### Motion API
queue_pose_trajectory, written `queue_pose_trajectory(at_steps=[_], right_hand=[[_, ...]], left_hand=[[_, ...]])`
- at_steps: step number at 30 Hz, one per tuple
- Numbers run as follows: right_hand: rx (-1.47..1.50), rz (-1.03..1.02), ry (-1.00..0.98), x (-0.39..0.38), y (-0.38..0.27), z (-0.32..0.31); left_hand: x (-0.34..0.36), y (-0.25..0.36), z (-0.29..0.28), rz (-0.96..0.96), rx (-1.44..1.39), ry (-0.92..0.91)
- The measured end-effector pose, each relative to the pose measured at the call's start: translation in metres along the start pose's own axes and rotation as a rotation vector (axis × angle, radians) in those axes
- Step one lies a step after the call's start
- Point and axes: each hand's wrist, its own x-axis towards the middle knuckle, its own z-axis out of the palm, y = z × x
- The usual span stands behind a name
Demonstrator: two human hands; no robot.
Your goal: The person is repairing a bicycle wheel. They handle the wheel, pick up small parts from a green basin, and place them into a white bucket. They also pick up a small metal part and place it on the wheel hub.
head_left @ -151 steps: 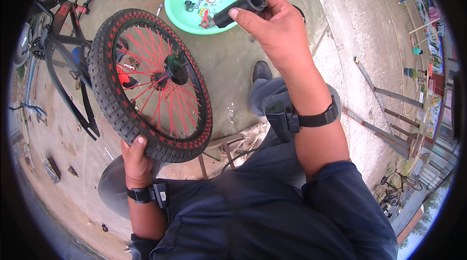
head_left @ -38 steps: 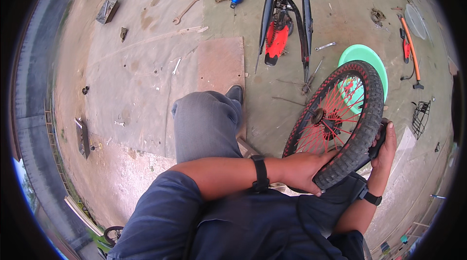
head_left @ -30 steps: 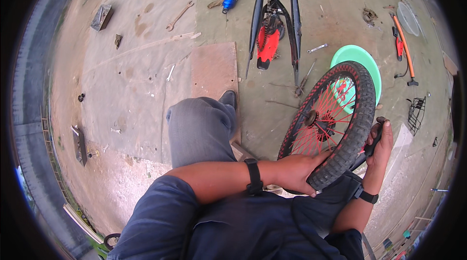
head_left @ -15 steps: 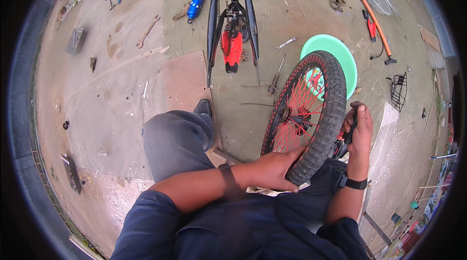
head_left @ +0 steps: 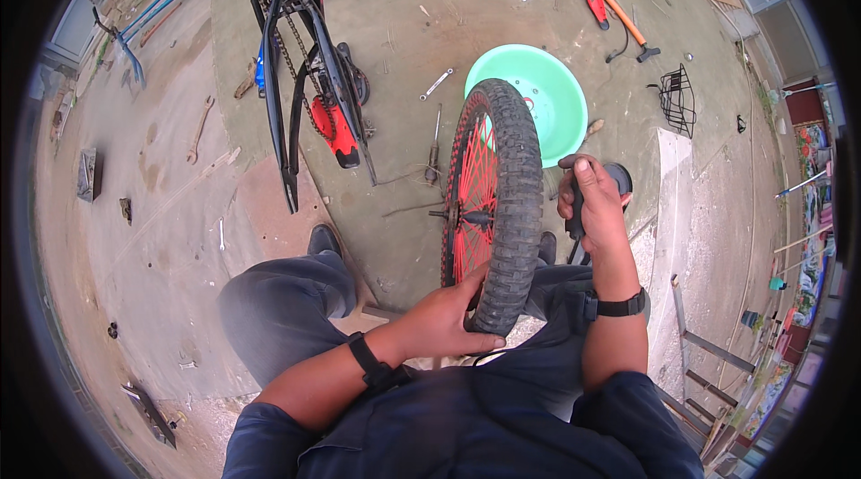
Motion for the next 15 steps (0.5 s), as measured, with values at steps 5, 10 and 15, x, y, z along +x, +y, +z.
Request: queue_pose_trajectory(at_steps=[5, 10, 15], right_hand=[[0.211, 0.068, 0.0, -0.0031, -0.0037, 0.0052], [0.275, 0.083, -0.046, -0.0039, -0.0071, -0.0003], [0.318, 0.037, -0.1, -0.0028, -0.0025, -0.0023]], left_hand=[[-0.0007, 0.0022, -0.0001, -0.079, 0.031, -0.007], [-0.0013, 0.0002, 0.0023, -0.123, 0.064, 0.018], [-0.003, -0.0023, 0.0037, -0.169, 0.136, 0.044]])
